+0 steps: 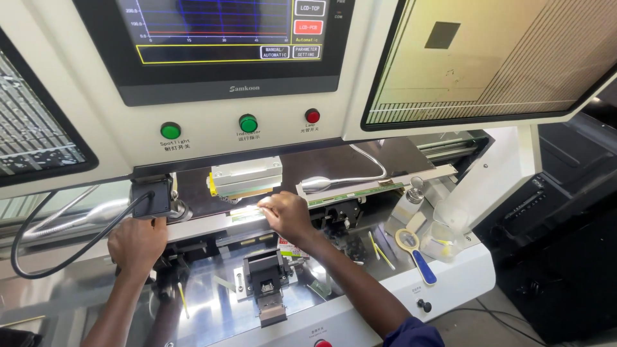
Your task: Inspecting and cleaning electronic components using a specialized inspection machine and a small applicator tool.
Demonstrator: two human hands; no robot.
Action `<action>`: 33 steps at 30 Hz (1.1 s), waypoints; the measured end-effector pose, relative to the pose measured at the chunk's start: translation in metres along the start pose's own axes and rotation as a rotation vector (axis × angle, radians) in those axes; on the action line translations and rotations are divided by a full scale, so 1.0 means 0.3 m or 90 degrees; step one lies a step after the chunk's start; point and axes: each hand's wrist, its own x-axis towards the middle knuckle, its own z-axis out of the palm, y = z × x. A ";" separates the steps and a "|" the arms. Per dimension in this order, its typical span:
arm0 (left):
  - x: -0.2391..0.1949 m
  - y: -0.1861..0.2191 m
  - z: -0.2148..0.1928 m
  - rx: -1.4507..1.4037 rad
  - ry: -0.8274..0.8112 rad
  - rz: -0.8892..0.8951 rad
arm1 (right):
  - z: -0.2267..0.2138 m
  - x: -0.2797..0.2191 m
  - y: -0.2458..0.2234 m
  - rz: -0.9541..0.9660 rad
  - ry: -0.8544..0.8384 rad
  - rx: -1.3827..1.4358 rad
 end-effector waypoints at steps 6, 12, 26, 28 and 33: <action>-0.025 0.013 -0.036 -0.048 0.031 0.044 | 0.010 0.017 -0.062 -0.006 0.005 -0.020; -0.033 0.025 -0.050 -0.123 0.035 0.072 | -0.009 0.005 -0.017 -0.029 0.007 -0.047; -0.047 0.035 -0.038 0.084 -0.053 0.016 | -0.099 -0.022 0.070 0.004 -0.013 -0.076; -0.045 0.035 -0.038 0.083 -0.059 0.014 | -0.101 -0.022 0.068 0.008 -0.016 -0.074; 0.014 0.018 0.005 -0.007 0.027 0.031 | -0.089 -0.029 0.102 0.105 -0.105 -0.031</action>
